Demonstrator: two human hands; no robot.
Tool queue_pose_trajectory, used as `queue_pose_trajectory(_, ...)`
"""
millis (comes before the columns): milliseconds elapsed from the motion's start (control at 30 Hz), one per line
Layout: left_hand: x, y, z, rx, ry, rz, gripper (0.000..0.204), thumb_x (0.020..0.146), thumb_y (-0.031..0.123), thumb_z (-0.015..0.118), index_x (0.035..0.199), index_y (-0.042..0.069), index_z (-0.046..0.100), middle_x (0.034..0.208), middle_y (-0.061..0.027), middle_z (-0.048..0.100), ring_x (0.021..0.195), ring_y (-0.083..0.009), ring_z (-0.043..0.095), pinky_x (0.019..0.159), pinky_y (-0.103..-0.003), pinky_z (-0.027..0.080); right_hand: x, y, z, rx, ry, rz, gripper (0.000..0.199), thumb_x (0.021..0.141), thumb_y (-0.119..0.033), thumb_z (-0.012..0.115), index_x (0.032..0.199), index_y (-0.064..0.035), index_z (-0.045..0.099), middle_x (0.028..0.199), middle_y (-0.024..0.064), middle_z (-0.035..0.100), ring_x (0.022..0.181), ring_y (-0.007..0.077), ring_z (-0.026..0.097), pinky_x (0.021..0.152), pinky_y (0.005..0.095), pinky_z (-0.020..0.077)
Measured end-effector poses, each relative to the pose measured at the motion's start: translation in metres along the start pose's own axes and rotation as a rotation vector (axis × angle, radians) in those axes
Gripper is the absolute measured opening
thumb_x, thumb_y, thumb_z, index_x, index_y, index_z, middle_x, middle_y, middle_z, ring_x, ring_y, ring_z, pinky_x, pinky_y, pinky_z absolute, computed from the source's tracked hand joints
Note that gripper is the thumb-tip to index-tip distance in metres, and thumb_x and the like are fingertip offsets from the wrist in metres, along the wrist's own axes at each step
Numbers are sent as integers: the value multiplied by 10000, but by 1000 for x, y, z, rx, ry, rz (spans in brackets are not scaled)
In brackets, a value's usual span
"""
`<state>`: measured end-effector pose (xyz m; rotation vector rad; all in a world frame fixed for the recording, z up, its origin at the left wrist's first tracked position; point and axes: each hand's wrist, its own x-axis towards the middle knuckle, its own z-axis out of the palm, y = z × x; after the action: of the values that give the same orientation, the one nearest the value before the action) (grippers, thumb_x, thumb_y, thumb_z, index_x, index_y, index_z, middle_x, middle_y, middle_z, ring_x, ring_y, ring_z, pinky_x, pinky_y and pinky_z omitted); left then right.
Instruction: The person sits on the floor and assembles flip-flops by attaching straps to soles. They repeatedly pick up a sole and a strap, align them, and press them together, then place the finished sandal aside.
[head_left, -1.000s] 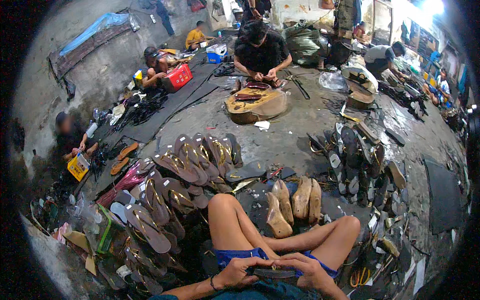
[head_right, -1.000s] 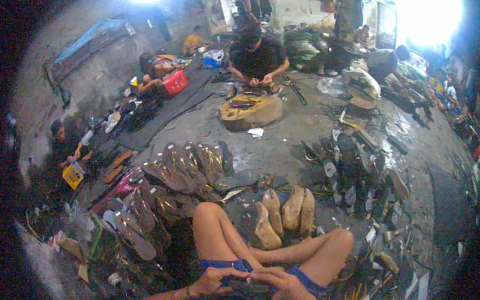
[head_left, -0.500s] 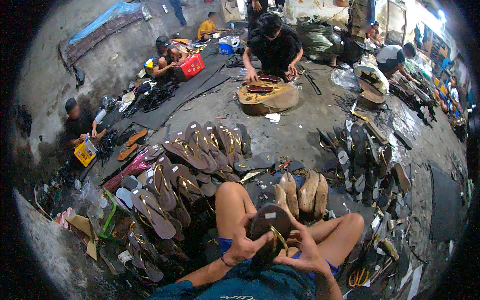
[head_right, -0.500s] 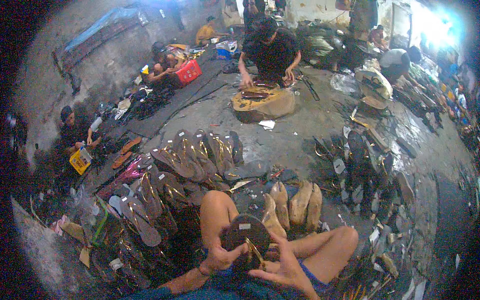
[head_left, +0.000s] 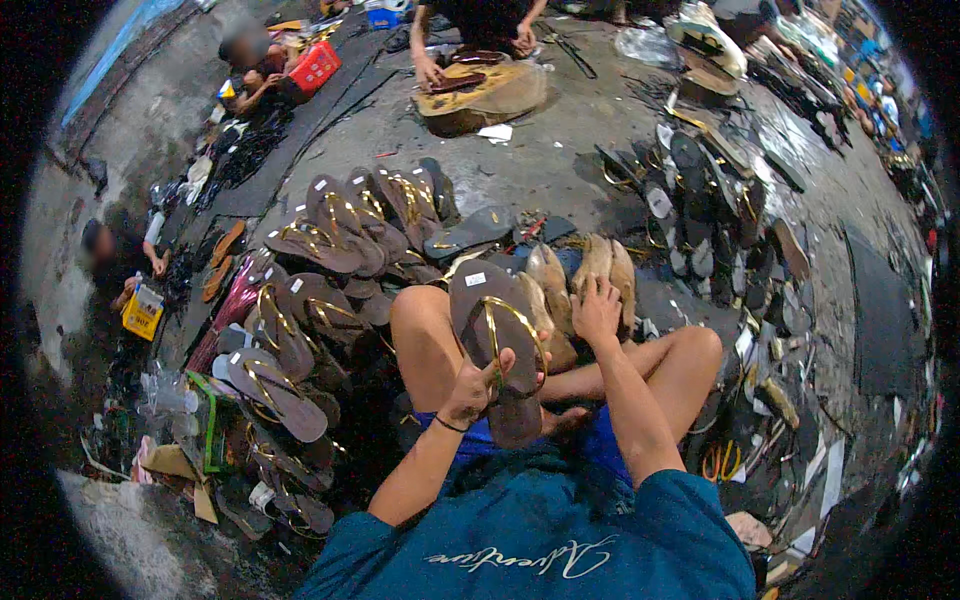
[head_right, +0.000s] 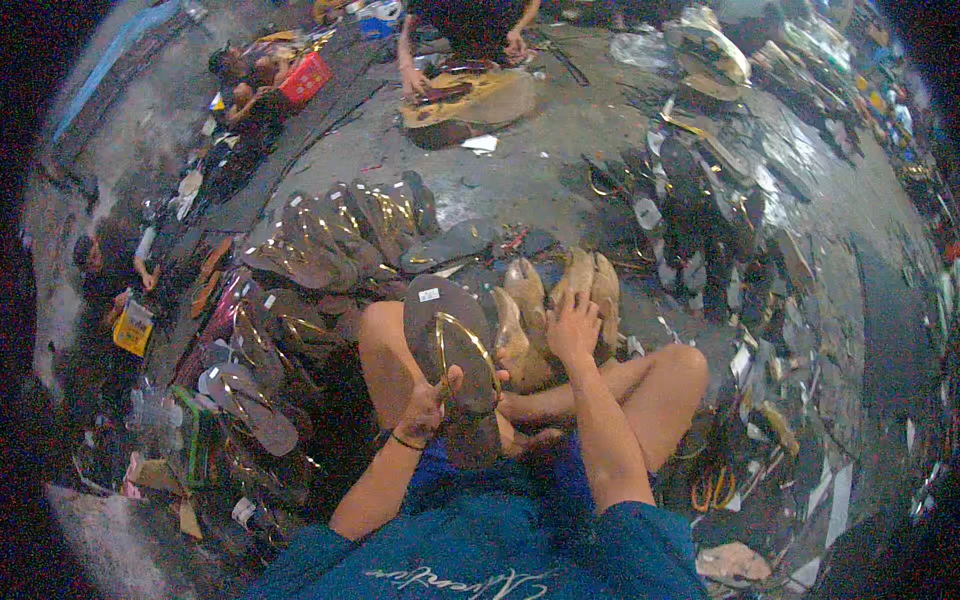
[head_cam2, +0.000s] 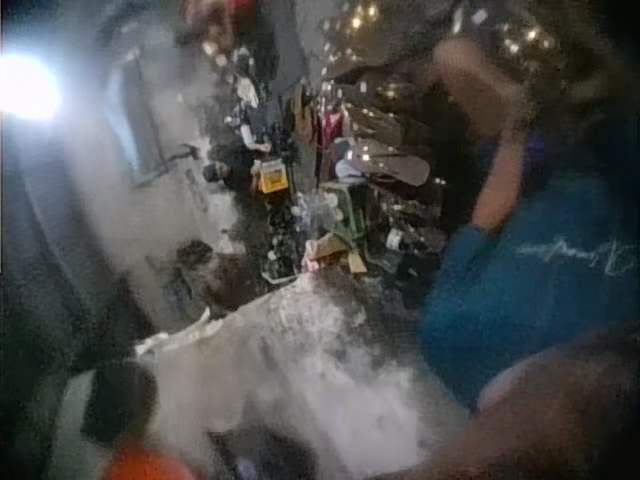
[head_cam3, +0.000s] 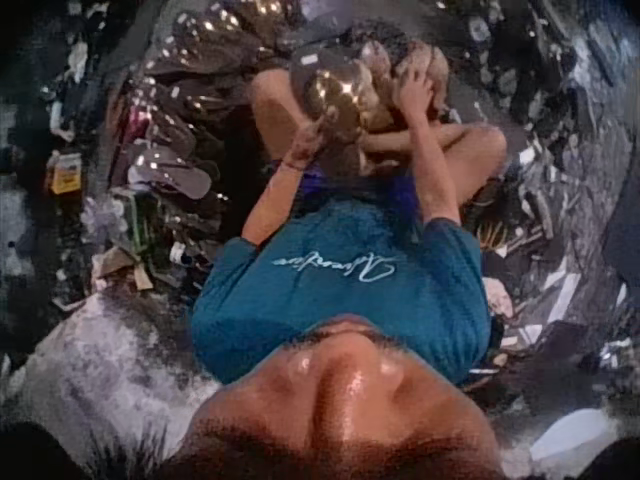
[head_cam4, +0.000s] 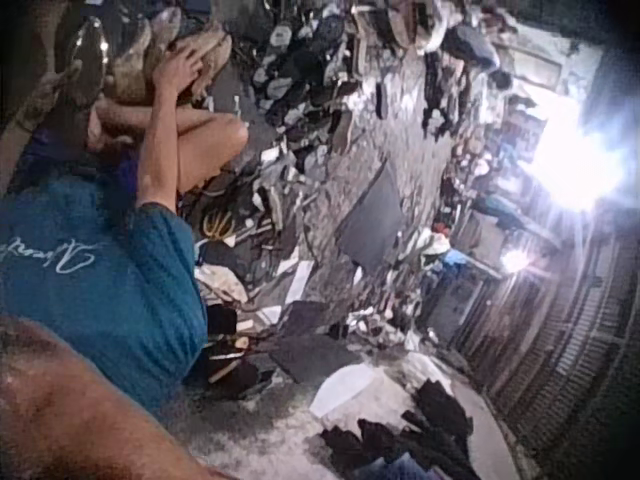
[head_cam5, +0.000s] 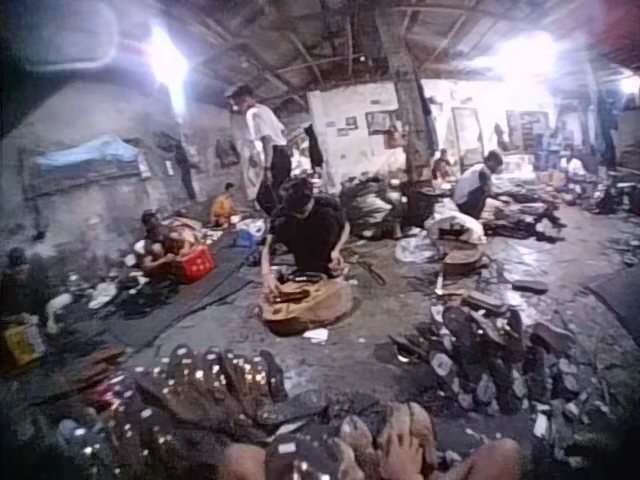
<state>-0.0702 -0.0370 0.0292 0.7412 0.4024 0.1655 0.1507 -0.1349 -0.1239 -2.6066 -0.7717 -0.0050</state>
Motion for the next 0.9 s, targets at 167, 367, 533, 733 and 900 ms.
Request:
queue_pose_trajectory(167,11,2,-18,-85,-33,67,475,917,195,636,1298,16,417,1144,-161,589,991,-283,638,795,-460,595,17,8,19,13,-48,29,728,784,-344,680,1347,23,399,1372,246,396,1148,438,446,984,477,399)
queue_pose_trajectory(367,17,0,-22,-16,-8,153,463,951,219,581,1309,-13,402,1164,-177,588,990,-279,641,800,-447,597,16,36,6,125,-29,-83,523,796,-275,662,1203,21,518,1196,227,516,1081,402,499,954,467,409)
queue_pose_trajectory(533,6,9,-16,-50,56,207,563,931,340,601,1324,-7,397,1218,-191,575,977,-266,639,737,-416,592,3,-8,-27,300,309,-207,264,849,-163,581,1054,3,559,1028,204,533,970,382,515,877,456,416)
queue_pose_trajectory(733,-4,2,-15,131,70,280,483,922,289,627,1280,15,454,1147,-124,601,919,-244,647,774,-390,578,2,-18,-38,239,404,-38,542,748,-151,668,1243,-23,487,1203,229,514,1168,414,453,1003,495,356)
queue_pose_trajectory(900,2,-21,-57,99,151,130,435,922,281,634,1252,27,508,1139,-68,600,984,-183,626,842,-360,557,6,52,-6,169,-163,470,835,709,-212,733,1393,-30,290,1307,250,453,1206,465,433,1022,489,374)
